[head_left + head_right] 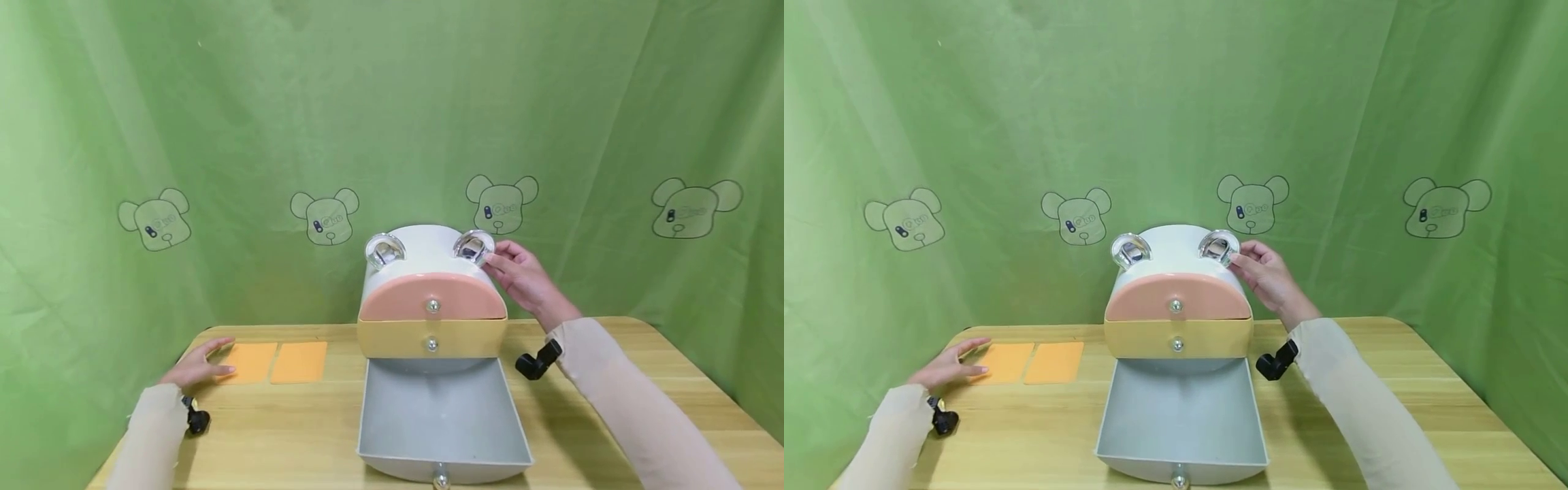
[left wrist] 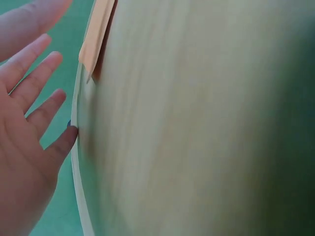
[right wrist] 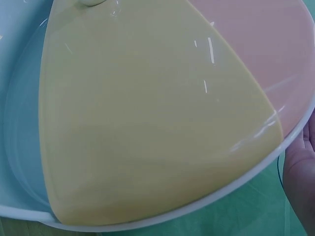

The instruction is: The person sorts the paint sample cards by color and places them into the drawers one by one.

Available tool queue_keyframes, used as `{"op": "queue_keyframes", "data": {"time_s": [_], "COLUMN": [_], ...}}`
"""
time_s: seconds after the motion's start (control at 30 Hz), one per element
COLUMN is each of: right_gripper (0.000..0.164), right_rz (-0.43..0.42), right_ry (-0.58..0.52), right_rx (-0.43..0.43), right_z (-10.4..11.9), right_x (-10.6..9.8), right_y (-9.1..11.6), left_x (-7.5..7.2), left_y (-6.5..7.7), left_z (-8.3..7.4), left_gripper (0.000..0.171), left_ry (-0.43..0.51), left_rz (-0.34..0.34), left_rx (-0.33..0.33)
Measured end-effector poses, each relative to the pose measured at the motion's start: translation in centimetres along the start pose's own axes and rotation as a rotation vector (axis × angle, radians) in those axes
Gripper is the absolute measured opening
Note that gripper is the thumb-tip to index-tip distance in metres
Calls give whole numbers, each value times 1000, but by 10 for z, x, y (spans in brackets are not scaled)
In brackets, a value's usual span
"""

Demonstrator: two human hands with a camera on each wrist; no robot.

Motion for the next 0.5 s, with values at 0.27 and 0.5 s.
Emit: {"op": "queue_keyframes", "data": {"time_s": [0.27,0.5], "right_gripper": [16,18], "right_rz": [-8,-12], "right_ry": [26,20], "right_rx": [13,-10], "right_z": [0,-1], "right_x": [0,0], "right_y": [4,3], "left_x": [3,4], "left_y": [-5,-12], "left_z": [0,1], "left_gripper": [62,59], "left_ry": [-24,-38], "left_rz": [37,57], "left_rx": [-38,-12]}}
Point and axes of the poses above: each hand's wrist, its own y-axis away from the middle knuckle, its own x-axis out of the palm, z = x × y, the point moved 1 cm from there along -y, towards the middle knuckle, and after that the axes turned 2 degrees about -y, right-handed, at the moved point
